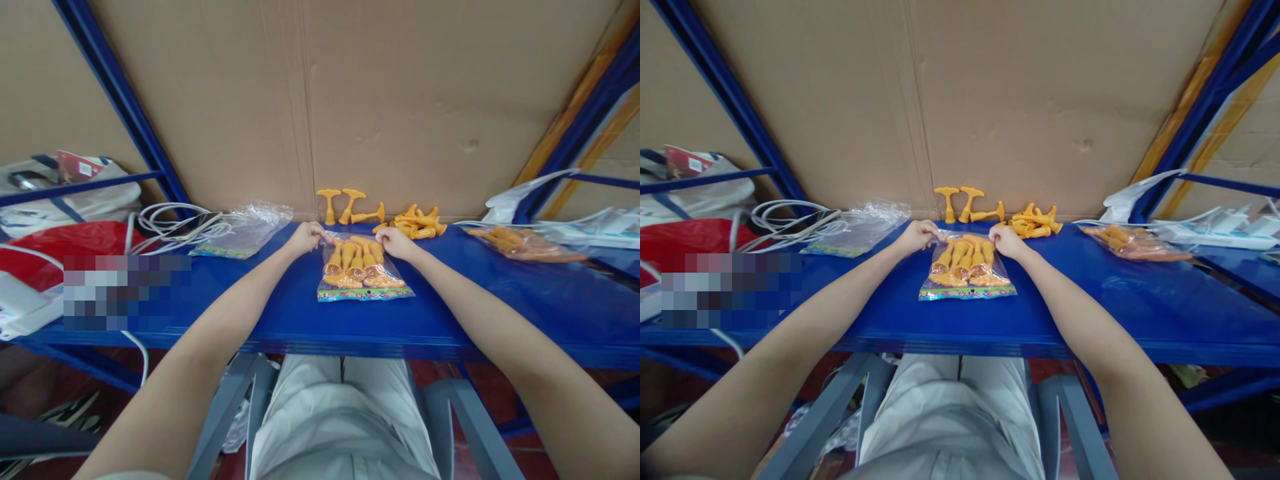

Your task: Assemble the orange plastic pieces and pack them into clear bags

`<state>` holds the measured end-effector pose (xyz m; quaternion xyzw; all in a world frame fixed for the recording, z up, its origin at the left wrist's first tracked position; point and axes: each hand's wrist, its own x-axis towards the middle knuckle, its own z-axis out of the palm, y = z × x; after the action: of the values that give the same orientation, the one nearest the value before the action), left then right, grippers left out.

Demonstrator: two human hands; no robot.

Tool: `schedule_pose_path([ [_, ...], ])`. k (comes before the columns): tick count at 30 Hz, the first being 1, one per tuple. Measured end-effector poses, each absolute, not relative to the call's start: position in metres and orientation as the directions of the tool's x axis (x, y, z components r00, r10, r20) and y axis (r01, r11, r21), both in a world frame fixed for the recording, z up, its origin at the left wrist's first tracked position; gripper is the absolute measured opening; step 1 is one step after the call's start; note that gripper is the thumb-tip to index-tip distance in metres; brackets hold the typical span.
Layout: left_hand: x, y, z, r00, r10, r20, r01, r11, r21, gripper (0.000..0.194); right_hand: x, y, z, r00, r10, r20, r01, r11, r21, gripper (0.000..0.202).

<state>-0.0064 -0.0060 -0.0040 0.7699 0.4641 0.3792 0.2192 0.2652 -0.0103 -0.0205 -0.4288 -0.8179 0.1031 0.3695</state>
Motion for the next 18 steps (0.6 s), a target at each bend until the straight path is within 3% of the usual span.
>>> schedule_pose_path([
  [4, -0.007, -0.003, -0.005, 0.362, 0.855, 0.372, 0.636, -0.518, 0.573, 0.038, 0.265, -0.018, -0.014, -0.364, 0.813, 0.454, 0.782, 0.532, -0.324, 0.02],
  [8, -0.002, -0.004, -0.006, 0.429, 0.785, 0.448, 0.721, -0.596, 0.355, 0.041, 0.259, -0.031, -0.005, -0.331, 0.869, 0.367, 0.906, 0.401, -0.135, 0.02],
  [11, 0.003, -0.011, -0.004, 0.429, 0.787, 0.444, 0.796, -0.561, 0.226, 0.039, 0.254, -0.039, 0.001, -0.312, 0.893, 0.325, 0.94, 0.34, -0.031, 0.021],
  [14, 0.007, -0.019, -0.001, 0.415, 0.806, 0.423, 0.854, -0.505, 0.126, 0.034, 0.251, -0.045, 0.007, -0.307, 0.91, 0.28, 0.949, 0.315, 0.017, 0.021],
  [18, 0.008, -0.026, 0.004, 0.374, 0.836, 0.403, 0.904, -0.426, 0.044, 0.029, 0.25, -0.045, 0.009, -0.347, 0.902, 0.257, 0.931, 0.365, -0.024, 0.026],
])
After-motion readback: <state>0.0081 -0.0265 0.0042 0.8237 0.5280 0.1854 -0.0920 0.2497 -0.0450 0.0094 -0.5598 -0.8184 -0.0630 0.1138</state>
